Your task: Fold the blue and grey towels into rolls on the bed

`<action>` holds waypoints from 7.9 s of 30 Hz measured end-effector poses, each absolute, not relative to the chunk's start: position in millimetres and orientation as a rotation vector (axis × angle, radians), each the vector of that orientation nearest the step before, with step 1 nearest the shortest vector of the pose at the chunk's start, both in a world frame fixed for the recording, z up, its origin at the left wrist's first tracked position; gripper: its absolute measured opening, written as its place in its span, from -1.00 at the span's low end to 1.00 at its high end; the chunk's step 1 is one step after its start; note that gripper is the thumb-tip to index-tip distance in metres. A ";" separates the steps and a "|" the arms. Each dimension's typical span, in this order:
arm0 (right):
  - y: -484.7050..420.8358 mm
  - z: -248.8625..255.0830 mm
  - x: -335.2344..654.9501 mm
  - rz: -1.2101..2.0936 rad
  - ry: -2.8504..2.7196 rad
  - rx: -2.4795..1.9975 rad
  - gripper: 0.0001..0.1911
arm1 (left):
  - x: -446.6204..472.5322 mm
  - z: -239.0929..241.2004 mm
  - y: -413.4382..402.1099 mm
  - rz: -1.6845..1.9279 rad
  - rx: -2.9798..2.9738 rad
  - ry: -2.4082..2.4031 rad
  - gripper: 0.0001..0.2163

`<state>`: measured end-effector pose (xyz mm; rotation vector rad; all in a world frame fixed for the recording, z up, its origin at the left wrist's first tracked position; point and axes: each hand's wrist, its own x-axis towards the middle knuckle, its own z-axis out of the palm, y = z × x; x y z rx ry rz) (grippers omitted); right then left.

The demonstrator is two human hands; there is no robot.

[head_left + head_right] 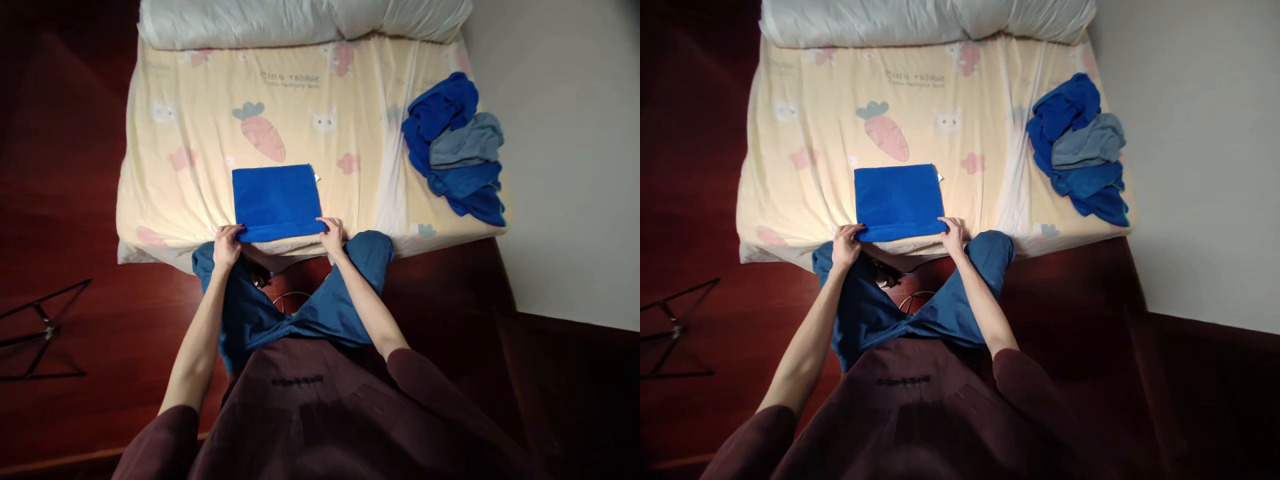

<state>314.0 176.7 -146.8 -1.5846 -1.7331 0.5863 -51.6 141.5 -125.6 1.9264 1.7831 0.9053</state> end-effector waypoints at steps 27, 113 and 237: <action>188.0 -161.8 308.1 0.717 -1.264 -1.595 -0.53 | -43.3 -115.5 136.0 0.827 1.637 2.072 -0.71; 175.1 -147.0 299.8 0.520 -1.543 -1.547 -0.45 | -41.1 -115.1 109.9 1.195 1.697 2.022 -0.66; 264.6 -53.1 173.9 0.769 -2.665 -1.208 -0.72 | -50.3 -22.4 187.5 1.891 0.679 1.246 -0.58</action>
